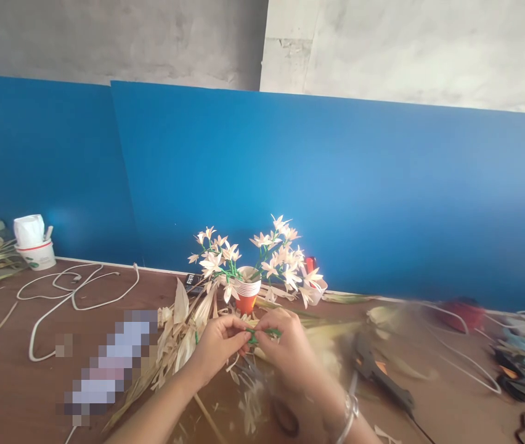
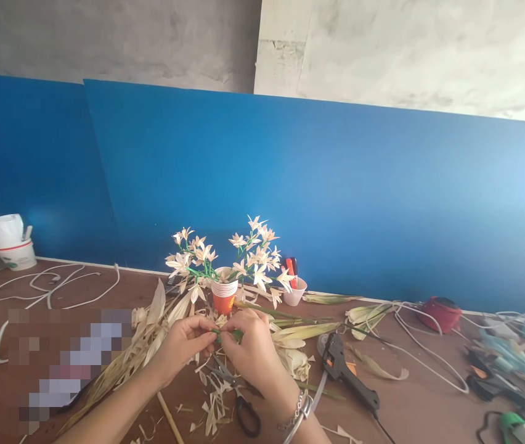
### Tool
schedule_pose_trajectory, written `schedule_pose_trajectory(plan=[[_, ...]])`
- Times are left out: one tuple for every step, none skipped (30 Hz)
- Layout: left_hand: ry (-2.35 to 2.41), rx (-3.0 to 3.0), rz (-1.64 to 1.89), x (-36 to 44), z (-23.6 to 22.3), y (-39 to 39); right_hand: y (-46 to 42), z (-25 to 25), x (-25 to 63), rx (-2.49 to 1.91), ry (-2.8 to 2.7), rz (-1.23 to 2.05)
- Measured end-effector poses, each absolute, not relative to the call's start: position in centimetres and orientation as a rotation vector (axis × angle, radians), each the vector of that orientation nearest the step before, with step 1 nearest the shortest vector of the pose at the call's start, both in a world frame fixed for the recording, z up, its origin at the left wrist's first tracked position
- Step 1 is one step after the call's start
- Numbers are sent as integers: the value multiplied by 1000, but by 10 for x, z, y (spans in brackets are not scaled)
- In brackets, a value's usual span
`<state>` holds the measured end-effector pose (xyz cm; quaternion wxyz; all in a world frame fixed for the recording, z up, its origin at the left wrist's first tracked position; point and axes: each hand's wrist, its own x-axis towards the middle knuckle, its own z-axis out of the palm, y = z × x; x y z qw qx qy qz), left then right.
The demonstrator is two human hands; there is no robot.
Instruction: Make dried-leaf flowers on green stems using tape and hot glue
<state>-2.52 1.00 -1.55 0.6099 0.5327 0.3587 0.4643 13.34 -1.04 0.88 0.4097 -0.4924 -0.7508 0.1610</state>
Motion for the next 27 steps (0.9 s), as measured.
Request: schedule_pose_trajectory(plan=[[821,1244,1066,-26,-16,10,-9,9,135,-1247,-1873,502],[819,1254,1061,-26,-16,10,-8,8,137,-1251,-1852,597],[818,1262,1057,-26,-16,10,-7,8,139,-1254,-1829,688],[817,1270,1054,-26,-16,9,-7,7,140,-1257,-1809,772],[814,1280,1051,-27,-16,9,-6,7,141,-1265,-1789,850],[811,1291,1049,-27,-15,8,-6,6,142,-1281,-1760,920],[807,1305,1041,-27,-14,8,-6,6,143,-1303,-1720,986],[805,1320,1030,-28,-13,7,-7,7,144,-1327,-1672,1055],[804,1338,1016,-28,-12,7,-7,8,144,-1349,-1619,1129],[802,1355,1000,-29,-10,6,-8,10,145,-1363,-1563,1204],[799,1372,984,-30,-9,6,-9,12,145,-1367,-1511,1279],[795,1389,970,-30,-7,5,-10,14,145,-1358,-1468,1354],[791,1406,957,-31,-5,4,-10,16,145,-1334,-1436,1428],[788,1420,949,-31,-3,3,-10,17,144,-1299,-1407,1495],[786,1432,943,-31,-2,2,-10,18,144,-1258,-1388,1555],[785,1439,939,-31,-2,1,-10,19,144,-1220,-1383,1602],[788,1442,938,-31,-2,1,-10,18,144,-1202,-1389,1620],[798,1438,942,-31,-2,0,-9,17,143,-1215,-1411,1604],[816,1425,946,-31,-4,0,-9,16,143,-1258,-1444,1551],[841,1402,956,-30,-6,1,-10,14,142,-1317,-1490,1455],[872,1372,970,-29,-8,2,-11,13,141,-1372,-1547,1314],[906,1335,986,-28,-10,3,-12,12,139,-1405,-1610,1133],[935,1297,1009,-27,-11,4,-14,11,136,-1409,-1679,927],[960,1268,1026,-26,-13,5,-15,10,133,-1386,-1746,716],[982,1246,1026,-24,-14,6,-17,9,130,-1350,-1808,519],[998,1219,1030,-23,-14,6,-19,8,127,-1318,-1861,348],[999,1189,1035,-22,-13,5,-20,7,123,-1298,-1902,213]])
